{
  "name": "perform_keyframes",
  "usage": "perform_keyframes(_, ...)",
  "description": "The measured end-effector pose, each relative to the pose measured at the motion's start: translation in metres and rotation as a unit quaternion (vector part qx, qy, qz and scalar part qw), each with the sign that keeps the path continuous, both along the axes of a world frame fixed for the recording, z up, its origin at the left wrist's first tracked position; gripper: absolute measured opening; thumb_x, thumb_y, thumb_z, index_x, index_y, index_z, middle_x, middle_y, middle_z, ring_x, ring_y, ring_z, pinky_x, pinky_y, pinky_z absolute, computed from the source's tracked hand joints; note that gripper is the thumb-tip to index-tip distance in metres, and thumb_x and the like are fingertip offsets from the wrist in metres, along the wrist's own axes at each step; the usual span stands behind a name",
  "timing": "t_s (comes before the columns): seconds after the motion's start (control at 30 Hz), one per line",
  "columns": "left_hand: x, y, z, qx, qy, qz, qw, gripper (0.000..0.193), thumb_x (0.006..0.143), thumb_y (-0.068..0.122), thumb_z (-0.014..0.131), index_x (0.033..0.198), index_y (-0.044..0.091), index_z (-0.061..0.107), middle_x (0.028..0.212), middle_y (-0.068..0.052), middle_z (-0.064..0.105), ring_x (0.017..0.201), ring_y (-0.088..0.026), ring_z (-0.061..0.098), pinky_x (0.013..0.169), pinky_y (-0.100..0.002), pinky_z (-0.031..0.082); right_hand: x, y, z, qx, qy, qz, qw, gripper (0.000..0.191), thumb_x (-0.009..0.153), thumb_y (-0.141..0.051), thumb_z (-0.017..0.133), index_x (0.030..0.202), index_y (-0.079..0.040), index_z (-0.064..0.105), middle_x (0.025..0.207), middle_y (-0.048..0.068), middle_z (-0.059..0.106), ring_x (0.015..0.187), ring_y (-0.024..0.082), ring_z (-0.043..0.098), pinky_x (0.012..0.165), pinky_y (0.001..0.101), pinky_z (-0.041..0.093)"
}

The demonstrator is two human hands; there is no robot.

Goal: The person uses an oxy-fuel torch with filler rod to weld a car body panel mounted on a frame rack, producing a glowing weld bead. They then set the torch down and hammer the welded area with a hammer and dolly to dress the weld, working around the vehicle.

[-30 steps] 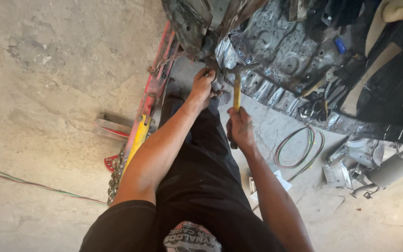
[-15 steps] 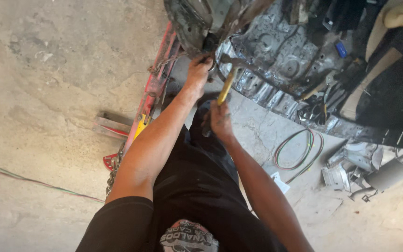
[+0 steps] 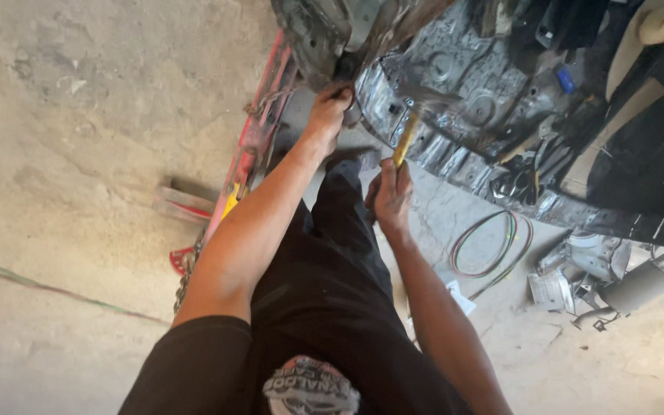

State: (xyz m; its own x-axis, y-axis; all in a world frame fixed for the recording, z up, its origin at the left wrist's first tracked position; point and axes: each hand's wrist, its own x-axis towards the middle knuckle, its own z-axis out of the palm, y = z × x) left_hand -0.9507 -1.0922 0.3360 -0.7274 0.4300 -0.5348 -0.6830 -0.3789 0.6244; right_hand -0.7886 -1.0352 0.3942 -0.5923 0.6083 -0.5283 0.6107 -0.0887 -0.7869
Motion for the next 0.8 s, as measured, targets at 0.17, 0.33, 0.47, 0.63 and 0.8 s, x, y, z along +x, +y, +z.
perform_keyframes(0.17, -0.002, 0.004, -0.001, -0.042, -0.084, -0.041, 0.995, 0.022, 0.103, 0.015, 0.058, 0.119, 0.008, 0.071, 0.088, -0.001, 0.07, 0.07, -0.014, 0.063, 0.056, -0.033, 0.052, -0.015, 0.002, 0.006, -0.049, -0.015, 0.067, 0.996, 0.025, 0.103, -0.032, 0.049, 0.103, -0.007, 0.05, 0.057, 0.007, 0.058, 0.042, 0.016, 0.058, 0.039, 0.0325, 0.046)
perform_keyframes(0.33, -0.004, 0.004, -0.003, -0.027, -0.053, -0.048, 0.997, 0.028, 0.095, 0.008, 0.058, 0.12, 0.007, 0.071, 0.097, -0.002, 0.073, 0.077, -0.016, 0.066, 0.059, -0.036, 0.056, -0.01, 0.007, -0.009, -0.002, 0.006, -0.03, 1.0, 0.032, 0.11, -0.033, 0.05, 0.1, -0.003, 0.051, 0.062, 0.007, 0.053, 0.045, 0.016, 0.053, 0.042, 0.0341, 0.044)
perform_keyframes(0.47, -0.005, 0.005, -0.006, -0.061, -0.091, -0.064, 0.992, 0.032, 0.094, 0.007, 0.055, 0.122, 0.011, 0.068, 0.104, 0.001, 0.072, 0.086, -0.014, 0.067, 0.061, -0.037, 0.058, -0.017, 0.012, -0.015, 0.218, 0.097, 0.144, 0.96, 0.031, 0.116, -0.032, 0.053, 0.109, -0.001, 0.054, 0.076, 0.012, 0.057, 0.063, 0.021, 0.055, 0.054, 0.039, 0.045)
perform_keyframes(0.63, 0.0, 0.004, -0.013, -0.063, -0.067, -0.051, 0.994, 0.03, 0.1, 0.009, 0.058, 0.128, 0.007, 0.068, 0.102, -0.003, 0.071, 0.08, -0.017, 0.065, 0.061, -0.037, 0.056, -0.017, 0.01, -0.01, -0.044, 0.007, -0.078, 0.996, 0.031, 0.107, -0.034, 0.049, 0.105, -0.004, 0.05, 0.067, 0.008, 0.052, 0.048, 0.016, 0.056, 0.042, 0.0354, 0.045)
perform_keyframes(0.8, 0.007, -0.002, -0.015, -0.034, -0.054, -0.027, 0.998, 0.027, 0.101, 0.018, 0.06, 0.126, 0.008, 0.065, 0.101, -0.003, 0.071, 0.08, -0.018, 0.069, 0.062, -0.038, 0.058, -0.007, 0.009, -0.001, -0.097, 0.014, 0.012, 0.995, 0.029, 0.106, -0.033, 0.05, 0.102, -0.004, 0.052, 0.058, 0.006, 0.054, 0.042, 0.017, 0.053, 0.038, 0.0344, 0.041)
